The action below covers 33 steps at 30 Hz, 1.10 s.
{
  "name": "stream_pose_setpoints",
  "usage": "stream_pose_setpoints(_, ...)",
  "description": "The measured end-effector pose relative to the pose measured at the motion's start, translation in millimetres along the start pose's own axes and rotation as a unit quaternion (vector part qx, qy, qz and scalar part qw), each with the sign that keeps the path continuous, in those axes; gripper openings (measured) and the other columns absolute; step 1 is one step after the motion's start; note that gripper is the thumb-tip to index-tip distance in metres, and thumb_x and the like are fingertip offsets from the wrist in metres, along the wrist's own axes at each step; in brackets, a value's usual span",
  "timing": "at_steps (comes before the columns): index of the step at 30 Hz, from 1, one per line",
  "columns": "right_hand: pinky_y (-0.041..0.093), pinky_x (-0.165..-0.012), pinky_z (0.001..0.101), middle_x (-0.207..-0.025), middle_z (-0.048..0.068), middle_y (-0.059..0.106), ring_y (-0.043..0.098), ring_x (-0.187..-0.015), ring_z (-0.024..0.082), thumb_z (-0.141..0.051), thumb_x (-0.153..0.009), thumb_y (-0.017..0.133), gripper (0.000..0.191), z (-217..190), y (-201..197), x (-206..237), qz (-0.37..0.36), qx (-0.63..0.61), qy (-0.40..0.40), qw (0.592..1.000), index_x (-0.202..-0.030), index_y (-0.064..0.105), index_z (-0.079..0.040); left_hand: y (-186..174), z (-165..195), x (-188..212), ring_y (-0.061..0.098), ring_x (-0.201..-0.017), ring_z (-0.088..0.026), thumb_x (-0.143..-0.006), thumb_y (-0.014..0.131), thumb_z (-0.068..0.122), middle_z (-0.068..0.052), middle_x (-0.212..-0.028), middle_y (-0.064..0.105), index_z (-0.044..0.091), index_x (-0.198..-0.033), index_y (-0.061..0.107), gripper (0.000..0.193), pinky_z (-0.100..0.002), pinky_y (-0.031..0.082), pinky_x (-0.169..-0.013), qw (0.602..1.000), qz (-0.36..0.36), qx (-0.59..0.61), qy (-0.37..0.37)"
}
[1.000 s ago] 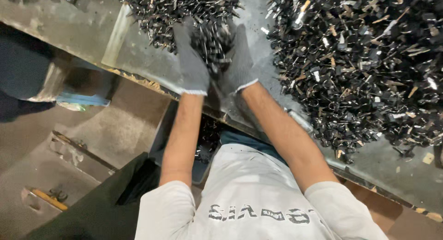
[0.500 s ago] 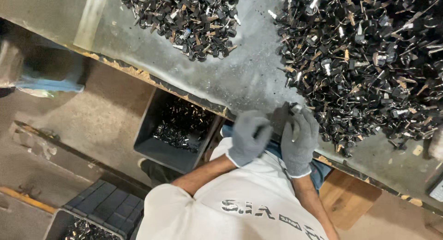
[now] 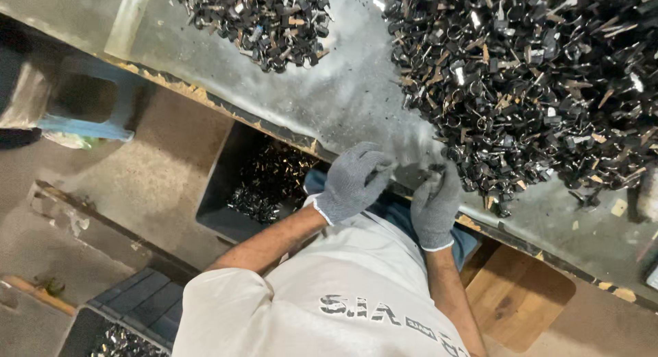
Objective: The person picks small black metal clip components one at a time from a large pile on a workbench, briefly manipulates and turns each piece with both gloved hands, and drops it into a bin below the bench edge.
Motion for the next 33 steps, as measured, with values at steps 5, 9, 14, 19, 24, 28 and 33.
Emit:
stream_pose_setpoints(5, 0.052, -0.098, 0.0422, -0.119, 0.021, 0.062, 0.063, -0.107, 0.032, -0.007, -0.092, 0.077, 0.053, 40.1, -14.3, 23.4, 0.084, -0.045, 0.055, 0.994, -0.136, 0.052, 0.006, 62.7, 17.3, 21.8, 0.069, -0.096, -0.033, -0.087, 0.076, 0.017, -0.012, -0.107, 0.067, 0.01, -0.105, 0.067, 0.021, -0.041, 0.056, -0.083, 0.993, -0.047, 0.074, -0.076)
stream_pose_setpoints(9, 0.048, -0.107, 0.042, -0.121, 0.018, 0.06, 0.059, -0.113, 0.03, -0.007, -0.097, 0.073, 0.045, 50.2, -20.6, 29.5, 0.118, -0.059, 0.079, 0.988, -0.136, 0.053, 0.003, 102.8, 18.4, -0.4, 0.068, -0.1, -0.031, -0.092, 0.069, 0.017, -0.011, -0.11, 0.066, 0.011, -0.111, 0.067, 0.019, -0.042, 0.055, -0.084, 0.996, -0.044, 0.038, -0.065)
stream_pose_setpoints(14, 0.044, -0.113, 0.0421, -0.128, 0.019, 0.055, 0.055, -0.121, 0.03, -0.01, -0.098, 0.07, 0.049, 52.0, -24.4, 31.3, 0.155, -0.052, 0.085, 0.983, -0.14, 0.049, 0.003, 140.4, 6.3, -40.8, 0.063, -0.092, -0.03, -0.079, 0.073, 0.027, -0.01, -0.097, 0.064, 0.011, -0.11, 0.067, 0.035, -0.044, 0.05, -0.075, 0.982, -0.075, -0.147, 0.088)
stream_pose_setpoints(19, 0.049, -0.104, 0.0372, -0.122, 0.015, 0.061, 0.061, -0.112, 0.023, -0.014, -0.094, 0.072, 0.051, 63.5, -17.6, 31.9, 0.146, -0.085, 0.17, 0.971, -0.137, 0.05, 0.001, 137.2, -2.3, -42.0, 0.062, -0.091, -0.029, -0.079, 0.076, 0.028, -0.006, -0.09, 0.06, 0.015, -0.098, 0.065, 0.026, -0.045, 0.049, -0.078, 0.982, -0.066, -0.151, 0.096)
stream_pose_setpoints(24, 0.05, -0.105, 0.0384, -0.123, 0.016, 0.056, 0.058, -0.112, 0.024, -0.005, -0.096, 0.067, 0.048, 57.8, -17.7, 23.3, 0.164, -0.088, 0.132, 0.974, -0.14, 0.048, 0.001, 118.6, -6.7, -54.0, 0.061, -0.093, -0.03, -0.077, 0.077, 0.033, -0.008, -0.093, 0.061, 0.013, -0.097, 0.065, 0.031, -0.045, 0.049, -0.081, 0.987, -0.074, -0.101, 0.103)
stream_pose_setpoints(28, 0.049, -0.105, 0.0418, -0.122, 0.016, 0.058, 0.058, -0.112, 0.027, -0.002, -0.096, 0.07, 0.046, 57.6, -15.4, 20.8, 0.154, -0.025, 0.111, 0.982, -0.138, 0.05, 0.001, 139.5, -6.8, -56.1, 0.061, -0.098, -0.029, -0.081, 0.075, 0.028, -0.007, -0.1, 0.063, 0.013, -0.108, 0.068, 0.032, -0.045, 0.049, -0.086, 0.976, -0.119, -0.116, 0.141)
stream_pose_setpoints(33, 0.05, -0.097, 0.0398, -0.116, 0.014, 0.06, 0.059, -0.103, 0.025, -0.009, -0.094, 0.073, 0.045, 76.6, -8.5, 26.9, 0.133, -0.108, 0.189, 0.967, -0.133, 0.052, 0.001, 144.3, -29.7, -44.7, 0.064, -0.107, -0.03, -0.087, 0.074, 0.025, -0.008, -0.116, 0.065, 0.013, -0.122, 0.065, 0.038, -0.044, 0.053, -0.091, 0.992, -0.097, -0.021, 0.073)
Point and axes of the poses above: each hand's wrist, its own x-axis away from the middle knuckle, its own y-axis out of the palm, z = x × y, the point moved 7 cm from there along -x, towards the middle knuckle
